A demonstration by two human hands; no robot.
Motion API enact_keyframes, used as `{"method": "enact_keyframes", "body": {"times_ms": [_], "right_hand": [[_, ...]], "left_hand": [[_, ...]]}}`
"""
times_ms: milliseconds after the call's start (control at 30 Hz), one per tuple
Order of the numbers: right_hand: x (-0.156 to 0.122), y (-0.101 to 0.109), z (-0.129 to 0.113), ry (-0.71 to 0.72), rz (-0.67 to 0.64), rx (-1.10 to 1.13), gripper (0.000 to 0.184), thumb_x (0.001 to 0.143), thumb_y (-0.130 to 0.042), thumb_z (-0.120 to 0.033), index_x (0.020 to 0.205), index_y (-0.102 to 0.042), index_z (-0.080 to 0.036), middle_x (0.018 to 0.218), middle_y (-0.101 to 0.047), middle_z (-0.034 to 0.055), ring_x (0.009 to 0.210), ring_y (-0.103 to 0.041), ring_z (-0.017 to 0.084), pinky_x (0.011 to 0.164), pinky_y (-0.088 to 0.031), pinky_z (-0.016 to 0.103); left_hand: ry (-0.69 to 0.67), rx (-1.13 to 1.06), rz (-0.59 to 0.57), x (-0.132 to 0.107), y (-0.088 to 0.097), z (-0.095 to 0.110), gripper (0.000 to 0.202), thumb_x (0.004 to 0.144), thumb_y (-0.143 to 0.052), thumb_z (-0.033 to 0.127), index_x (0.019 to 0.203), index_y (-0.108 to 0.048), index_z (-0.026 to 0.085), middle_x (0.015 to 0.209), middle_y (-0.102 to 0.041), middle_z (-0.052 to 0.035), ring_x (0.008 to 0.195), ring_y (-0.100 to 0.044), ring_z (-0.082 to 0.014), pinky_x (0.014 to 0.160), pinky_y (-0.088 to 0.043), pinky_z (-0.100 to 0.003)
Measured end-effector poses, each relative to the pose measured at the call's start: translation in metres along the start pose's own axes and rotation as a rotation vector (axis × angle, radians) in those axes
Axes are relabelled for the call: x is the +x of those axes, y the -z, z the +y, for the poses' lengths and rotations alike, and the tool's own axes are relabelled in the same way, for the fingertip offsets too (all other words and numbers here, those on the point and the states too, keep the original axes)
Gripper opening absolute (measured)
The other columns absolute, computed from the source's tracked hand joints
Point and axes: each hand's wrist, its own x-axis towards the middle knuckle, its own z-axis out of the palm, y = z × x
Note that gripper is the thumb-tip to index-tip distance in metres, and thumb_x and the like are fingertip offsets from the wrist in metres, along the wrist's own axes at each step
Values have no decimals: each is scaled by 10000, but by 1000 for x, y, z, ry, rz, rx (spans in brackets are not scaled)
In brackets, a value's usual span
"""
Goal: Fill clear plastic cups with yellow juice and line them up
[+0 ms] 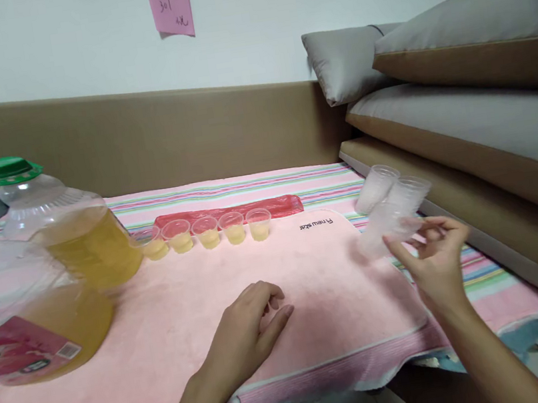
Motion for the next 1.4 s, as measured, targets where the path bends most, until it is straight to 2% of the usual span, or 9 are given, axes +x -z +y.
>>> {"method": "enact_keyframes", "body": {"times_ms": [100,200,300,400,533,633,833,1167,1400], "right_hand": [[-21,-39,-24,-73,-271,189,719,801,-831,-553,1182,-269,-315,1282,-555,119,1189,-627,287,953,-546,458],[-38,-71,-42,-84,-436,330,684,843,-829,-513,1207,-285,-313,1287,-569,124,1273,-603,290,1011,-539,462],[-52,-93,-55,-101,-528,446,678,858,-842,-469,1237,-303,-309,1295,-561,120,1290,-597,286,1048,-525,472],[-63,-106,-61,-44,-531,423,667,863,-850,-441,1274,-342,-303,1314,-548,114,1304,-582,297,1072,-500,490],[-75,-107,-60,129,-542,247,700,855,-873,-379,1365,-402,-292,1386,-526,119,1314,-558,318,1074,-469,520],[-78,-103,-57,245,-577,211,680,876,-865,-325,1385,-416,-286,1374,-529,113,1290,-561,314,1067,-470,524],[-74,-101,-60,468,-627,142,559,933,-798,-241,1356,-433,-267,1374,-556,124,1281,-520,336,1077,-454,563],[-77,-101,-64,516,-690,105,423,942,-730,-191,1268,-467,-248,1389,-558,114,1233,-505,326,1020,-480,531],[-79,-102,-65,536,-734,103,379,936,-696,-143,1221,-467,-247,1387,-573,103,1281,-494,338,1063,-459,566]], "left_hand": [[-4,-89,104,0,1,-2,240,1024,-625,444,1164,-610,249,1064,-673,-45,968,-639,-218,860,-522,-372],[32,-206,196,0,2,-5,312,1005,-668,433,1253,-584,264,1192,-652,-63,1056,-627,-223,958,-533,-409],[72,-297,284,0,6,-6,402,993,-695,445,1335,-547,293,1307,-616,-66,1156,-611,-226,1044,-525,-436],[82,-309,346,-1,11,-6,500,960,-746,474,1376,-510,327,1403,-569,-60,1245,-585,-236,1104,-511,-458],[25,-237,361,-4,18,-4,635,916,-810,471,1422,-445,355,1479,-522,-63,1358,-543,-262,1166,-482,-496],[-28,-165,339,-4,17,-5,705,895,-840,445,1439,-402,348,1499,-501,-84,1417,-507,-294,1195,-459,-540],[-65,-47,341,-5,11,-8,779,880,-848,442,1458,-337,339,1480,-467,-115,1404,-485,-341,1167,-462,-624],[-140,1,319,-4,11,-9,715,866,-830,347,1362,-316,314,1415,-439,-124,1376,-447,-348,1150,-437,-646],[-299,102,229,-7,25,-10,697,814,-815,189,1320,-346,289,1444,-497,-119,1353,-447,-316,1129,-446,-571]]}}
